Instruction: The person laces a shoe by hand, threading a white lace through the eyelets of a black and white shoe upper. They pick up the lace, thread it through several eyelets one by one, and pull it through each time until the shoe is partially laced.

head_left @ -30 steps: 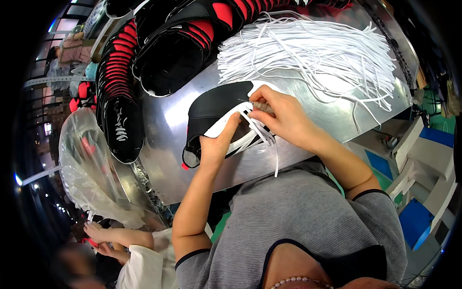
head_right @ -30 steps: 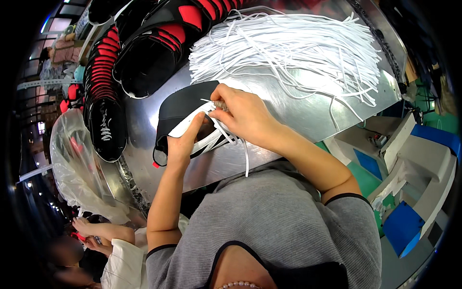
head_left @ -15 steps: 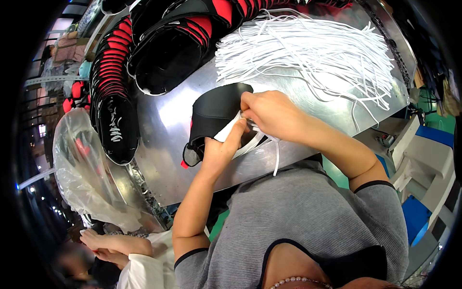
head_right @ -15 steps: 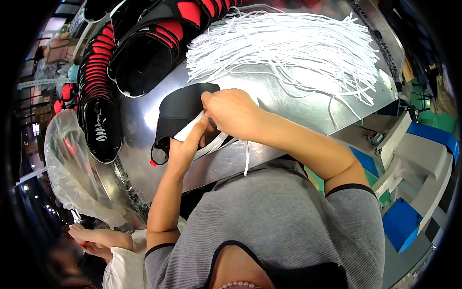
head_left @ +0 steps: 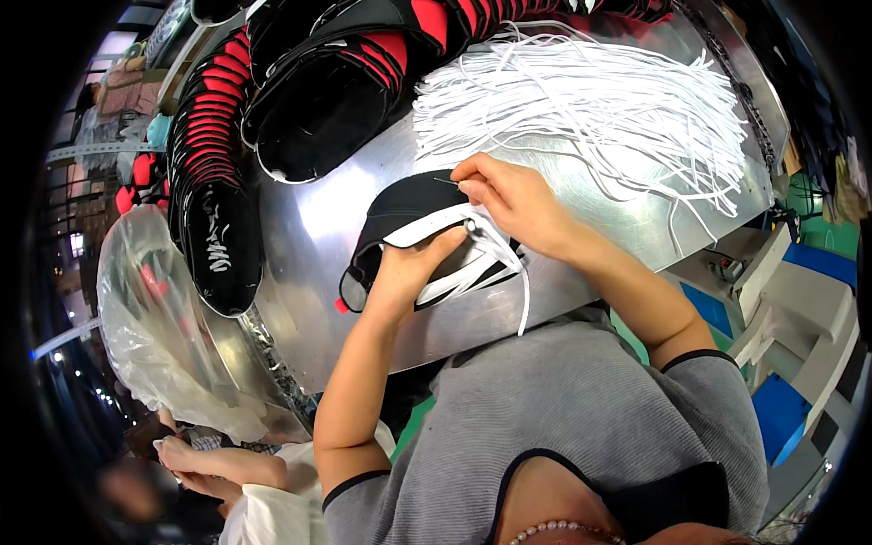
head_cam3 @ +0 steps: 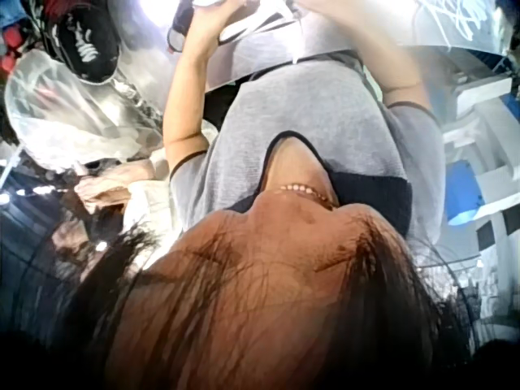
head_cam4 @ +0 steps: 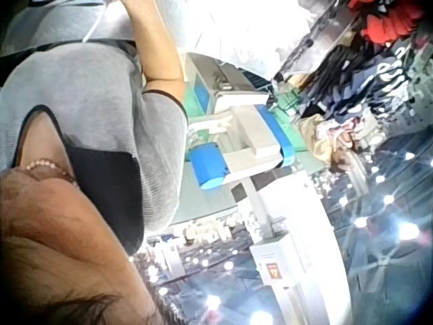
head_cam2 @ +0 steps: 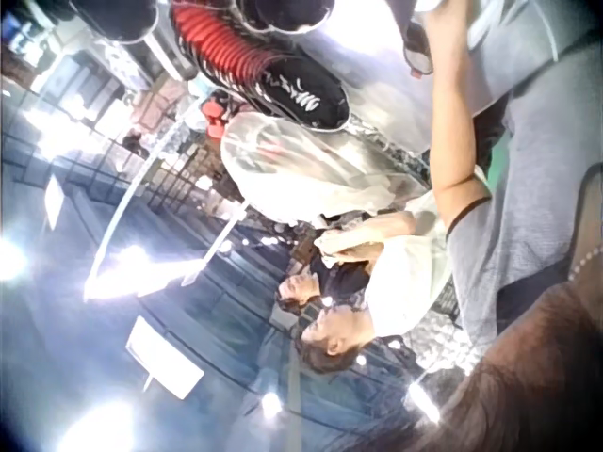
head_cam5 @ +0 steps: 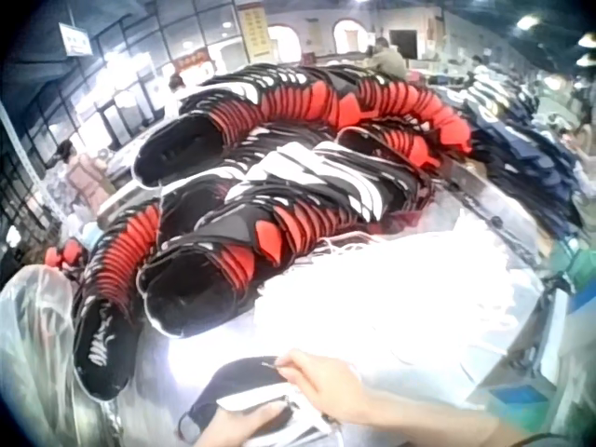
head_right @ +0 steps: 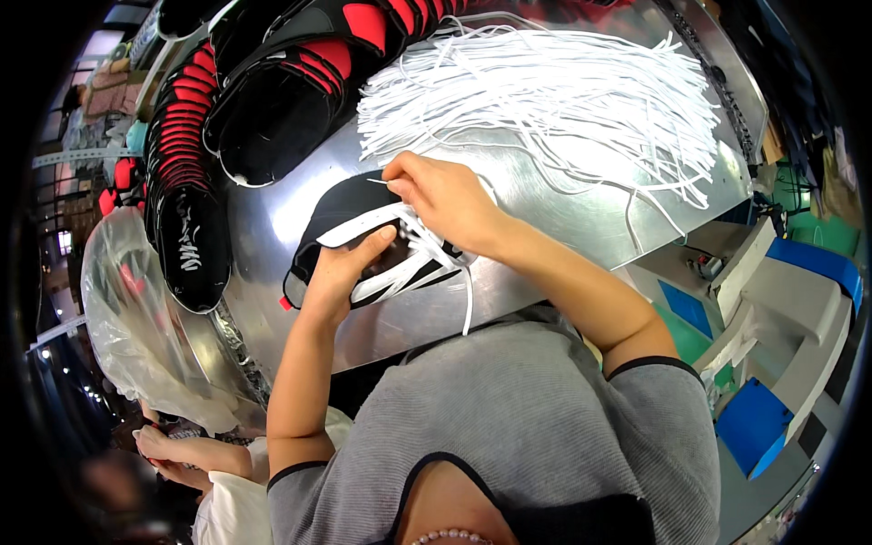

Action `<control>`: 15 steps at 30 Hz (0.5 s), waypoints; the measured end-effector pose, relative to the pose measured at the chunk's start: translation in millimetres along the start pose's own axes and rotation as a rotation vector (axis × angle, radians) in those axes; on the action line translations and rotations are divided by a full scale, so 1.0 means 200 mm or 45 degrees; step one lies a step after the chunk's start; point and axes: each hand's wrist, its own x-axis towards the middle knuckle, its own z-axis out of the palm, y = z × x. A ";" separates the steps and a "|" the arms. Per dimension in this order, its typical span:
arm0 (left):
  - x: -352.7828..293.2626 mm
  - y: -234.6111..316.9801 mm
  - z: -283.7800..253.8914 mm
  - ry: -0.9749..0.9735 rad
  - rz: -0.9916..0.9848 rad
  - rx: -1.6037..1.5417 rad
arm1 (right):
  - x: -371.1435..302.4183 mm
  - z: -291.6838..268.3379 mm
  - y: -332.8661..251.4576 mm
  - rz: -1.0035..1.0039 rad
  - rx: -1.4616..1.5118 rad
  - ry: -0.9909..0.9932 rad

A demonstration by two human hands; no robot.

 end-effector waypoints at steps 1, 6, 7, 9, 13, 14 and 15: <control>0.00 -0.01 -0.01 0.055 -0.025 -0.020 | 0.00 0.00 -0.03 0.116 0.081 -0.012; 0.06 0.04 0.01 0.090 -0.061 0.088 | 0.03 0.03 -0.01 0.073 -0.022 -0.042; 0.08 0.03 -0.01 0.063 -0.059 0.130 | 0.03 0.04 -0.02 0.071 -0.067 -0.018; 0.07 0.03 -0.04 -0.009 -0.123 0.085 | 0.02 0.09 0.01 0.021 -0.180 0.095; -0.17 0.15 -0.14 -0.403 -0.015 -0.436 | 0.04 0.09 0.02 0.120 -0.247 0.151; -0.29 0.18 -0.22 -0.232 0.153 -0.703 | 0.04 0.09 0.02 0.097 -0.260 0.191; -0.38 0.25 -0.33 -0.234 0.315 -1.164 | 0.04 0.10 0.03 0.074 -0.273 0.232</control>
